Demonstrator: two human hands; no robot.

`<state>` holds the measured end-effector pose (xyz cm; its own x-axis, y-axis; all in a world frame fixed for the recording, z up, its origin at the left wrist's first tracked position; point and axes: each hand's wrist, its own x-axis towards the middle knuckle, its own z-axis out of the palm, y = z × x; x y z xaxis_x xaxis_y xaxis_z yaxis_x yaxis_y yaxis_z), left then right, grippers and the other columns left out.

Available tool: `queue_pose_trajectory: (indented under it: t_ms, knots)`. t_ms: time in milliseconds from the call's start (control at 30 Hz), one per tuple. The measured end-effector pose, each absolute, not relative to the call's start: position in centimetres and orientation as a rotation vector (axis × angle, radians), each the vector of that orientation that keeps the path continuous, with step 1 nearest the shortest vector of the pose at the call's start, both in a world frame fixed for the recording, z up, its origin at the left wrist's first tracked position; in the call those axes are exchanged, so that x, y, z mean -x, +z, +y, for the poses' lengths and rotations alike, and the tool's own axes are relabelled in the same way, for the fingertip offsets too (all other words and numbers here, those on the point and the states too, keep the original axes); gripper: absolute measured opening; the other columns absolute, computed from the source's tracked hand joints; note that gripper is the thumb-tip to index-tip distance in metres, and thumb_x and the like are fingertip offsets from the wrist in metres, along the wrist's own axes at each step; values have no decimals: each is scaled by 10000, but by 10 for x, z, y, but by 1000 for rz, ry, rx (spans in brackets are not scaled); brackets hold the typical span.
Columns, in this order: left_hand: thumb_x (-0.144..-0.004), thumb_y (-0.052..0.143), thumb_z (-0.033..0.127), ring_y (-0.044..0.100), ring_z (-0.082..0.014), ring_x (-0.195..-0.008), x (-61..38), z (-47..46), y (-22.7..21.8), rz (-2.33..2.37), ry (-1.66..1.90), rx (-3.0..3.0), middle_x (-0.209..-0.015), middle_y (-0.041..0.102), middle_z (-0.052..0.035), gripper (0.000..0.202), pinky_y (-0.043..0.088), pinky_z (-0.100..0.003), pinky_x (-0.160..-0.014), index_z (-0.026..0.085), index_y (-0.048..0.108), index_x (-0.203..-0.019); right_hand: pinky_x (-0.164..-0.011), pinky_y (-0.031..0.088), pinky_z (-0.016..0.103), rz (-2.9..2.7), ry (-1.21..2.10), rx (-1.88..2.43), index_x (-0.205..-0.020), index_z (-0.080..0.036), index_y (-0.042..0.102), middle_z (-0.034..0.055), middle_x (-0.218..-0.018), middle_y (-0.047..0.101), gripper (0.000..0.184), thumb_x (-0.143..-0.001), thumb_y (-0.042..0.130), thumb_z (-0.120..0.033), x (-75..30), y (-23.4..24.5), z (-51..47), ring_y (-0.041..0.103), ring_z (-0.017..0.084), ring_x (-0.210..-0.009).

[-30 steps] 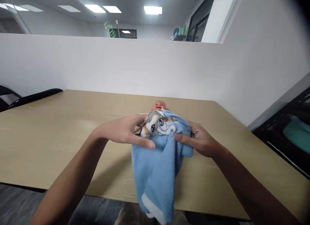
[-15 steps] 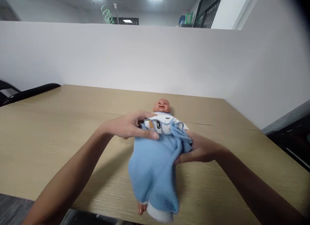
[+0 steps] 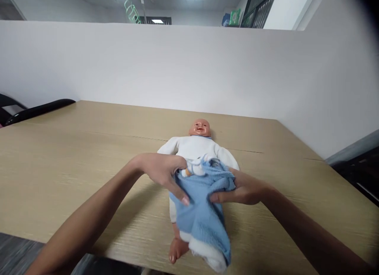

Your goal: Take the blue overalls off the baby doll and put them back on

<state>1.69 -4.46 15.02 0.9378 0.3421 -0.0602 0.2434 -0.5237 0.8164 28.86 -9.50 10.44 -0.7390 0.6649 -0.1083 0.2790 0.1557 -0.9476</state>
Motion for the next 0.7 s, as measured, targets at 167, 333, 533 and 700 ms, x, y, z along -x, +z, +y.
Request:
queue_pose_trajectory:
  t_ms: [167, 333, 533, 700]
  knots:
    - [-978, 683, 288, 679, -212, -1025, -14, -47, 149, 368, 257, -2065, -1070, 752, -59, 134, 568, -282, -926, 173, 715, -1040, -1144, 522, 510, -1947, 1640, 1087, -1378, -254, 694, 100, -1374, 741, 661, -852, 814, -635, -300, 86, -103, 684, 331, -1275]
    - [-1012, 641, 388, 662, -188, -908, -12, -54, 147, 515, 314, -2063, -1012, 728, -48, 219, 575, -271, -814, 178, 689, -1047, -1160, 507, 494, -1939, 1716, 1030, -1467, -250, 631, 110, -1449, 692, 816, -790, 867, -640, -298, 93, -111, 642, 337, -1344]
    - [-800, 872, 388, 752, -270, -930, -3, -64, 142, 327, 59, -1958, -1005, 816, -69, 263, 627, -334, -852, 197, 786, -959, -1044, 593, 443, -1696, 1772, 1080, -1273, -237, 753, 95, -1287, 779, 699, -762, 855, -703, -292, 95, -119, 733, 312, -1189]
    - [-921, 765, 404, 748, -248, -967, -4, -75, 135, 307, 285, -1883, -983, 804, -82, 227, 620, -322, -888, 180, 764, -954, -1075, 575, 435, -1811, 1813, 1004, -1360, -241, 697, 96, -1339, 758, 698, -786, 894, -586, -288, 100, -125, 717, 289, -1225]
